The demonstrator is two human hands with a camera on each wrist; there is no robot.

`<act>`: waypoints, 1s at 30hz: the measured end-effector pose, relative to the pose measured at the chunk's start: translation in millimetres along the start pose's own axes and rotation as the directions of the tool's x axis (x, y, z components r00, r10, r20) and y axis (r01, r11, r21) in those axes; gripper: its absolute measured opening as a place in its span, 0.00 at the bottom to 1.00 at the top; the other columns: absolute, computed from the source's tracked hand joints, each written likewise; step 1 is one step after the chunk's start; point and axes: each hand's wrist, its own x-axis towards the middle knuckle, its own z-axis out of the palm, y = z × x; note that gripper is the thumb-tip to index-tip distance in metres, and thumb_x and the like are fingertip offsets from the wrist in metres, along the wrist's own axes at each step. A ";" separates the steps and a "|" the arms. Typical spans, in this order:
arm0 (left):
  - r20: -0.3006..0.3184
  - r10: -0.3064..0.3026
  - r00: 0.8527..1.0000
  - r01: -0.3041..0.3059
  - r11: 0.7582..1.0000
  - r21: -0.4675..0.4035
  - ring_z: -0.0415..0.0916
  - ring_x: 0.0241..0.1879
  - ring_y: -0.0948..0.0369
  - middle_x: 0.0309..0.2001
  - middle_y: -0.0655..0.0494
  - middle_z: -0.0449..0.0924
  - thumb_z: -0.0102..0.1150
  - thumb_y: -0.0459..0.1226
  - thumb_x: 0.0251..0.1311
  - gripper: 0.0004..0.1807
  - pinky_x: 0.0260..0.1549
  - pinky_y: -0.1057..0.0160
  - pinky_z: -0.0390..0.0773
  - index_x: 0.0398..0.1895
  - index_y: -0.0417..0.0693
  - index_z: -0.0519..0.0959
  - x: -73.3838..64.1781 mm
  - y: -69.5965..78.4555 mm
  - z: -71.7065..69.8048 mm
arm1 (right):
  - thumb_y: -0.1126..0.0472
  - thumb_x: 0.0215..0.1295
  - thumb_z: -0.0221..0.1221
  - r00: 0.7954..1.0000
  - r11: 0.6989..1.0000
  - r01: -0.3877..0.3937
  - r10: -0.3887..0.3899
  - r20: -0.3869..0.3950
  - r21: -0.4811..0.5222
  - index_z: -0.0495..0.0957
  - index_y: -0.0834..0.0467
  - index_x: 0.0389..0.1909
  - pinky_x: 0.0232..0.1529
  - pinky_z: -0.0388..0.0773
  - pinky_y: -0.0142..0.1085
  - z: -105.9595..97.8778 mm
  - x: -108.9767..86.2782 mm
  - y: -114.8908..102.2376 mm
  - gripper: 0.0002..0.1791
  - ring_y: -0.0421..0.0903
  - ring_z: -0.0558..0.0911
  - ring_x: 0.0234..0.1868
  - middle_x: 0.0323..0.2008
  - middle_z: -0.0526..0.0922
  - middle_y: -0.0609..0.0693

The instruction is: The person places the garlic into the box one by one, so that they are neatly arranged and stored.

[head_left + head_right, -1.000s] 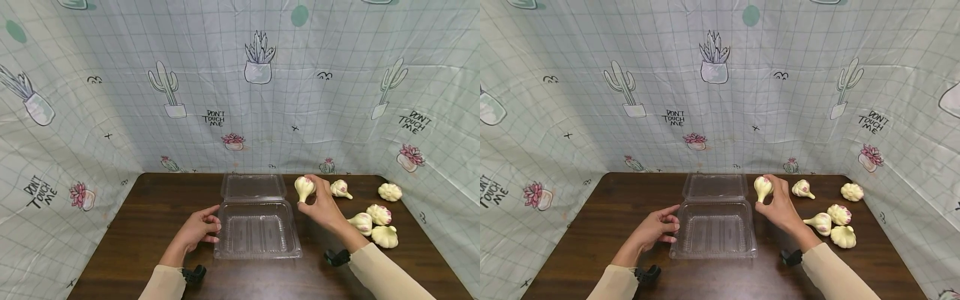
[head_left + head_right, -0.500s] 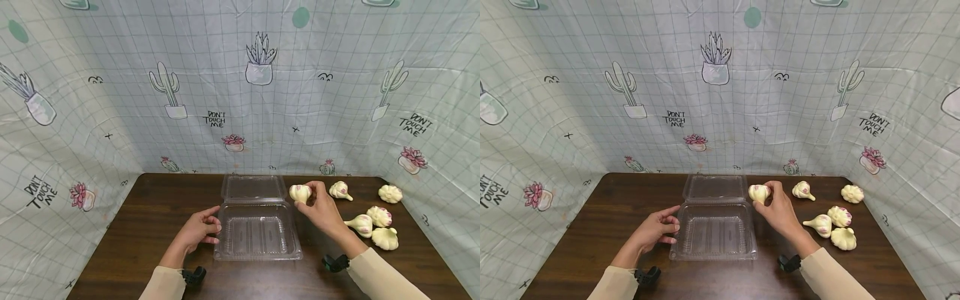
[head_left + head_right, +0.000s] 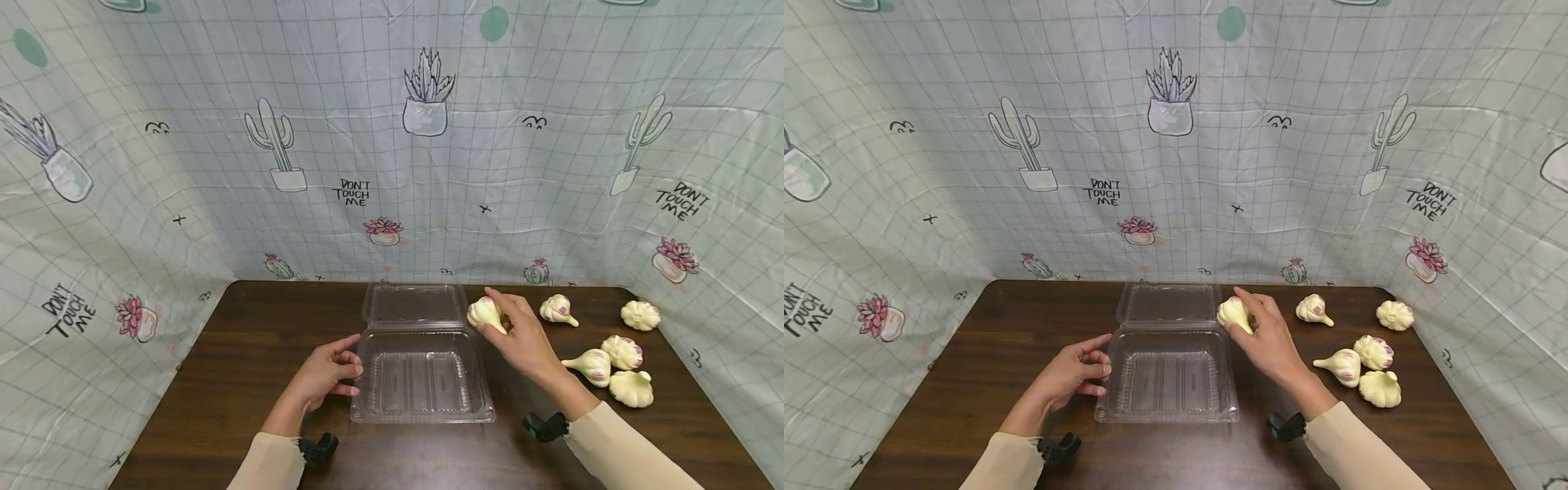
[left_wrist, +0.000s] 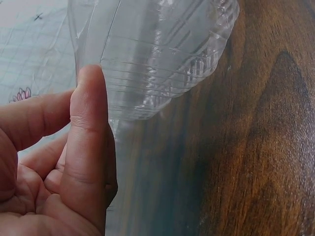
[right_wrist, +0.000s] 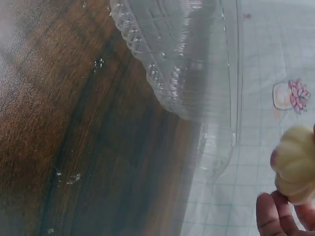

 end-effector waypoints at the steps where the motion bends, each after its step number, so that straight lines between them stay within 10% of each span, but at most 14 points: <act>1: 0.002 0.001 1.000 -0.001 1.000 -0.002 0.80 0.37 0.57 0.42 0.49 0.75 0.60 0.23 0.70 0.39 0.30 0.62 0.91 0.82 0.40 0.60 -0.3 0.1 0.2 | 0.58 0.68 0.68 1.000 1.000 -0.011 0.011 0.001 0.010 0.68 0.59 0.75 0.44 0.77 0.37 0.3 -0.3 -0.7 0.37 0.53 0.80 0.48 0.60 0.76 0.61; 7: -0.002 0.009 1.000 -0.009 1.000 -0.015 0.78 0.36 0.58 0.42 0.49 0.75 0.60 0.22 0.70 0.39 0.29 0.63 0.90 0.82 0.39 0.60 -1.1 1.0 2.1 | 0.60 0.61 0.72 0.999 0.997 -0.046 0.046 -0.002 0.057 0.69 0.60 0.62 0.41 0.82 0.34 2.9 -0.2 -4.9 0.31 0.60 0.88 0.52 0.54 0.85 0.65; 16: -0.024 0.010 1.000 -0.011 1.000 -0.018 0.78 0.35 0.59 0.42 0.49 0.75 0.60 0.22 0.69 0.39 0.29 0.63 0.90 0.82 0.39 0.61 -1.5 -0.3 3.2 | 0.63 0.66 0.70 1.000 0.998 0.023 -0.023 0.005 0.067 0.77 0.58 0.68 0.43 0.83 0.24 5.8 3.3 -12.5 0.29 0.55 0.81 0.52 0.62 0.74 0.61; 30: -0.056 0.014 0.998 -0.015 1.000 -0.025 0.78 0.35 0.59 0.43 0.48 0.74 0.60 0.21 0.68 0.38 0.28 0.63 0.90 0.81 0.38 0.62 -3.6 0.2 8.8 | 0.54 0.68 0.71 0.999 1.000 -0.016 0.017 0.034 -0.016 0.85 0.53 0.62 0.45 0.84 0.44 10.0 11.2 -36.8 0.22 0.54 0.88 0.50 0.58 0.86 0.56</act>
